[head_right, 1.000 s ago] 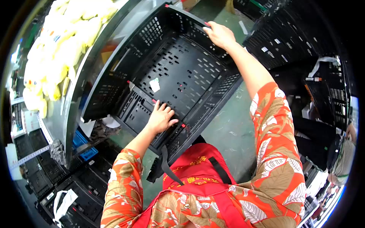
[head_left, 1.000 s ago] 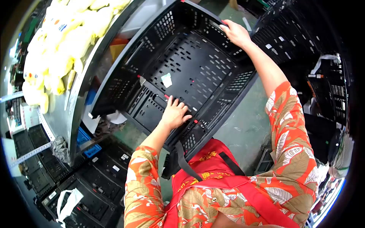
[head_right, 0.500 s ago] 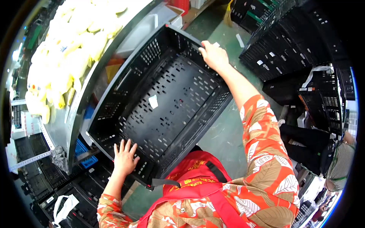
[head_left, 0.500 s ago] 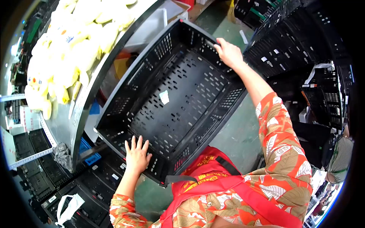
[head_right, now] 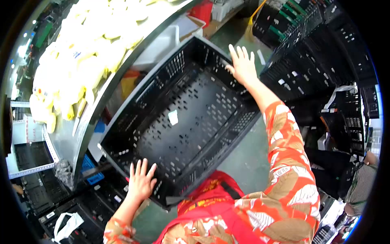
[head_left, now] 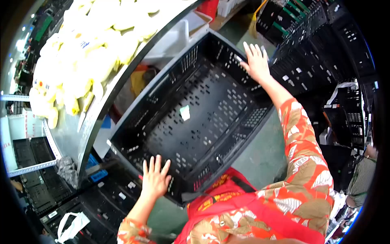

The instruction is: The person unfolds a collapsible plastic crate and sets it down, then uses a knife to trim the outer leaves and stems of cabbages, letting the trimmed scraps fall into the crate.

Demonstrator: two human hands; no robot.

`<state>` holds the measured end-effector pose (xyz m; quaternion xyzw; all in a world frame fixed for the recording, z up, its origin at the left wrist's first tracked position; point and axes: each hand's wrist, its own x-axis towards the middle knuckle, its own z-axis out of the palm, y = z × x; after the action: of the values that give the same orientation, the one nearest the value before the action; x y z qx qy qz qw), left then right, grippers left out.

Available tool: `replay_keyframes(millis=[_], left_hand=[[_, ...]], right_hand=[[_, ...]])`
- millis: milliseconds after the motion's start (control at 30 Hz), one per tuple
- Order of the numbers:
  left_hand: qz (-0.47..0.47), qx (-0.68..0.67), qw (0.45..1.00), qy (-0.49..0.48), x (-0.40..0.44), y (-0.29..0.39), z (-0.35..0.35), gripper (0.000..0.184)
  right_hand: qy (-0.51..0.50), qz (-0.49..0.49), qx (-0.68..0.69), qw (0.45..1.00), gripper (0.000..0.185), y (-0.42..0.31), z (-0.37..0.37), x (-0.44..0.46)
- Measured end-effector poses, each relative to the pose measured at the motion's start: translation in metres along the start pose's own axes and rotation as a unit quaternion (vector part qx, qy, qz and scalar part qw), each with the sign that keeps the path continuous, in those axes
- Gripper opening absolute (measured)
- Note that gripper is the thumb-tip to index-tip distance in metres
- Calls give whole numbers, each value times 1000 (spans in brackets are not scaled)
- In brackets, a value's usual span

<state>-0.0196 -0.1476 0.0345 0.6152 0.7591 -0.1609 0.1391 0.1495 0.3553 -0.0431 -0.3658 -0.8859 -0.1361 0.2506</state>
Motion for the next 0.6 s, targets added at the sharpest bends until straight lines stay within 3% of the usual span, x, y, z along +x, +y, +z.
replay_keyframes(millis=[33,100,200,267,300,367,433,467,500,600], left_hand=[[-28,15,999,-29,7,-9,3,48],[-38,27,997,-64,7,-16,10,45],[-38,-18,999,16,6,-11,-6,52],[-113,0,989,97,0,-2,-17,68],[-187,-14,971,146,-5,-1,-15,80],[-386,-68,890,235,-10,-2,-13,87],[-456,-308,761,344,-15,-22,23,87],[-441,-472,695,316,-16,-35,52,75],[-401,-496,713,291,-13,-40,50,63],[-379,-529,702,289,-26,-37,41,52]], right_hand=[[-134,35,27,990,78,-3,-10,5],[-227,90,127,961,76,-7,-22,9],[-207,100,177,957,69,0,-14,0],[-231,119,206,944,59,3,-10,2],[-245,134,217,935,54,5,-7,2],[-251,164,216,929,43,3,-6,6],[-226,178,209,935,39,-3,-19,10],[-229,159,202,939,39,-2,-22,12],[-230,140,197,943,40,-1,-25,15],[-201,151,206,946,38,-2,-31,15]])
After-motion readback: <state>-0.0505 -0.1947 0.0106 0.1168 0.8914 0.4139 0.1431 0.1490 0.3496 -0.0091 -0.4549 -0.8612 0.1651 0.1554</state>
